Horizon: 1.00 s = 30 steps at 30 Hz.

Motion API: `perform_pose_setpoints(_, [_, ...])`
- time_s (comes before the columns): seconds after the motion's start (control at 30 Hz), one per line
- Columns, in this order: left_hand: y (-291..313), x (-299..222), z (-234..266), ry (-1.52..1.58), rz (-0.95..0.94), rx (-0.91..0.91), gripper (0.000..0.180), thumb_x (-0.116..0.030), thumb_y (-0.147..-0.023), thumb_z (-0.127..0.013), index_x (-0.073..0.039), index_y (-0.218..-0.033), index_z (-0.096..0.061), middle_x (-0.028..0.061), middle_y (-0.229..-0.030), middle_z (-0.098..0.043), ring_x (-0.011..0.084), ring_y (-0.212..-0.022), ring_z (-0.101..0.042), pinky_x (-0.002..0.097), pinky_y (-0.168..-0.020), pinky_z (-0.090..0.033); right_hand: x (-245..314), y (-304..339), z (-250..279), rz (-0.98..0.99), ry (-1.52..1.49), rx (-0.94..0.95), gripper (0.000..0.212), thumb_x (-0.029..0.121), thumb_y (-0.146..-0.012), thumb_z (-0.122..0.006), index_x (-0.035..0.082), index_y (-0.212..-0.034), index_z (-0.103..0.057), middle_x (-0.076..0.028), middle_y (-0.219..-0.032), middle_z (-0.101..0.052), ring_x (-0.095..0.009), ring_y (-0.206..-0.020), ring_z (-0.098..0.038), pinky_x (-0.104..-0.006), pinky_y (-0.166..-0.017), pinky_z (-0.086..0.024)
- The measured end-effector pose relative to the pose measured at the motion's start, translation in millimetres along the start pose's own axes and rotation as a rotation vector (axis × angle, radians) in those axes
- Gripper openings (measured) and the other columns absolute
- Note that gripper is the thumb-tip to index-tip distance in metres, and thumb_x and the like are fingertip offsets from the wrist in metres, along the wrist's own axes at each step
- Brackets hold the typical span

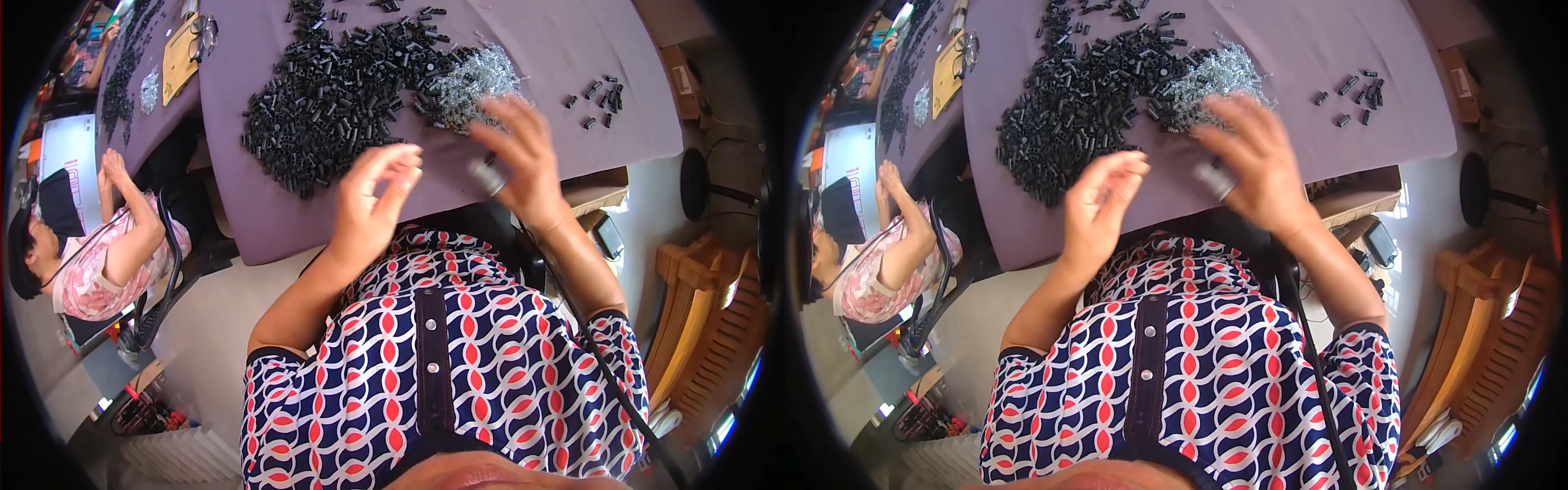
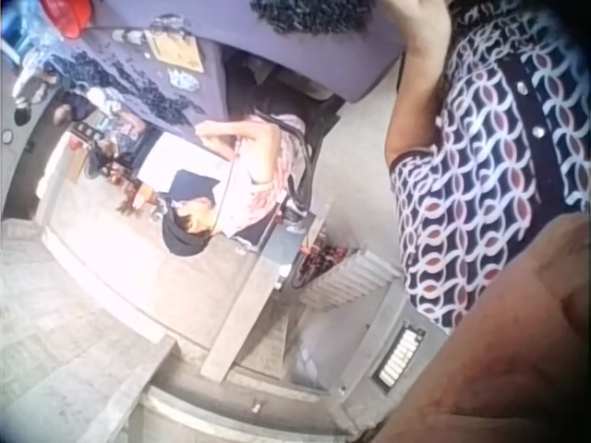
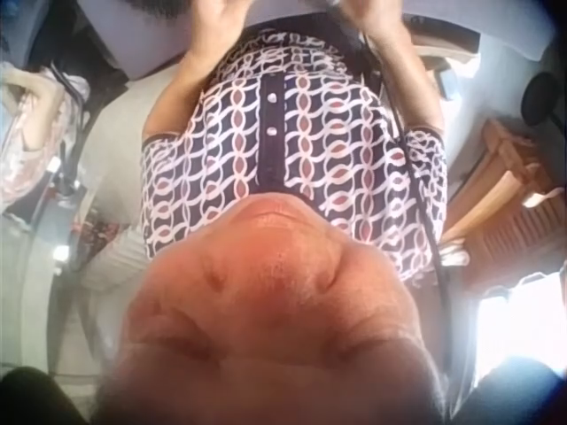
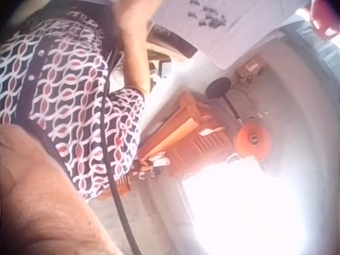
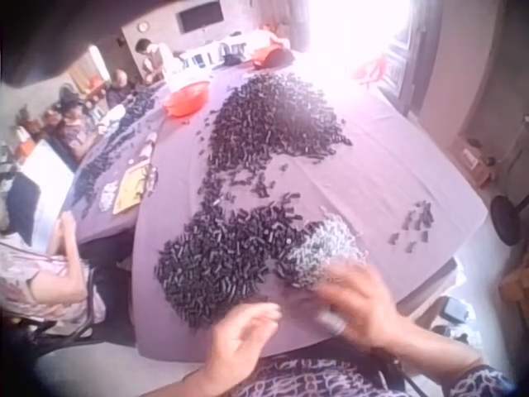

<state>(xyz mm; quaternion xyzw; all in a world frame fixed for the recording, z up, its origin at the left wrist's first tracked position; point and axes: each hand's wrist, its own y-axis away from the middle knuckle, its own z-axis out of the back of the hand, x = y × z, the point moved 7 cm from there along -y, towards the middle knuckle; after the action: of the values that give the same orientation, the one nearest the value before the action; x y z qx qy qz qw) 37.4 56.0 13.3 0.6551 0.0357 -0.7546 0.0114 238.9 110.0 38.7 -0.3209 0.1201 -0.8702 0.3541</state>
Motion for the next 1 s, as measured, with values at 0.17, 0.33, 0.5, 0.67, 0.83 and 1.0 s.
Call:
perform_pose_setpoints(0.17, [-21.7, -22.5, 8.3, -0.739, -0.434, -0.02, 0.02, -0.01, -0.085, -0.073, -0.005, -0.104, -0.069, 0.008, -0.098, -0.065, 0.0299, -0.087, -0.061, 0.0403, -0.077, -0.048, -76.3, 32.1, 35.9, -0.337, 0.425, -0.116, 0.047, 0.016, -0.081, -0.079, 0.009, -0.126, -0.067, -0.012, -0.15, -0.047, -0.04, -0.147, -0.03, -0.0511, -0.12, -0.028])
perform_pose_setpoints(0.33, [-30.3, -14.0, -11.2, -0.996, -0.456, 0.081, 0.016, -0.014, -0.081, -0.075, -0.01, -0.095, -0.068, 0.0046, -0.094, -0.06, 0.0262, -0.09, -0.058, 0.0402, -0.078, -0.044, -95.5, 37.5, 49.7, -0.422, 0.431, -0.183, 0.057, 0.021, -0.082, -0.08, 0.01, -0.134, -0.061, -0.013, -0.151, -0.045, -0.041, -0.147, -0.029, -0.0532, -0.12, -0.026])
perform_pose_setpoints(0.5, [-28.5, -13.7, -12.1, -1.007, -0.445, 0.097, 0.016, -0.012, -0.081, -0.074, -0.01, -0.096, -0.069, 0.0043, -0.095, -0.06, 0.0263, -0.091, -0.058, 0.0403, -0.078, -0.044, -26.4, 20.4, 21.6, -0.067, 0.164, -0.036, 0.048, 0.013, -0.071, -0.079, 0.016, -0.119, -0.072, -0.012, -0.154, -0.044, -0.042, -0.149, -0.026, -0.0617, -0.118, -0.026])
perform_pose_setpoints(0.67, [-28.1, -16.4, -10.5, -1.022, -0.411, 0.098, 0.017, -0.009, -0.082, -0.074, -0.008, -0.099, -0.07, 0.0061, -0.096, -0.062, 0.0278, -0.091, -0.059, 0.04, -0.079, -0.046, -3.9, 9.6, -19.3, 0.0, 0.136, 0.183, 0.064, 0.003, -0.063, -0.07, 0.015, -0.126, -0.069, -0.012, -0.161, -0.033, -0.041, -0.152, -0.021, -0.0616, -0.12, -0.02])
perform_pose_setpoints(0.83, [-21.3, -12.2, -5.3, -0.977, -0.399, 0.097, 0.017, -0.007, -0.083, -0.072, -0.007, -0.1, -0.07, 0.0067, -0.097, -0.063, 0.0285, -0.092, -0.06, 0.0397, -0.079, -0.046, 5.4, 17.8, -19.8, 0.035, 0.048, 0.26, 0.053, 0.015, -0.071, -0.073, 0.013, -0.124, -0.071, -0.013, -0.16, -0.034, -0.042, -0.152, -0.02, -0.0616, -0.12, -0.02])
perform_pose_setpoints(1.0, [-18.3, -10.8, -2.8, -0.967, -0.42, 0.073, 0.017, -0.007, -0.083, -0.071, -0.008, -0.099, -0.069, 0.0056, -0.097, -0.063, 0.0273, -0.092, -0.059, 0.0396, -0.08, -0.046, 10.0, 9.0, -6.8, -0.014, 0.002, 0.149, 0.052, 0.02, -0.074, -0.075, 0.012, -0.125, -0.069, -0.013, -0.158, -0.037, -0.041, -0.151, -0.022, -0.0599, -0.12, -0.022])
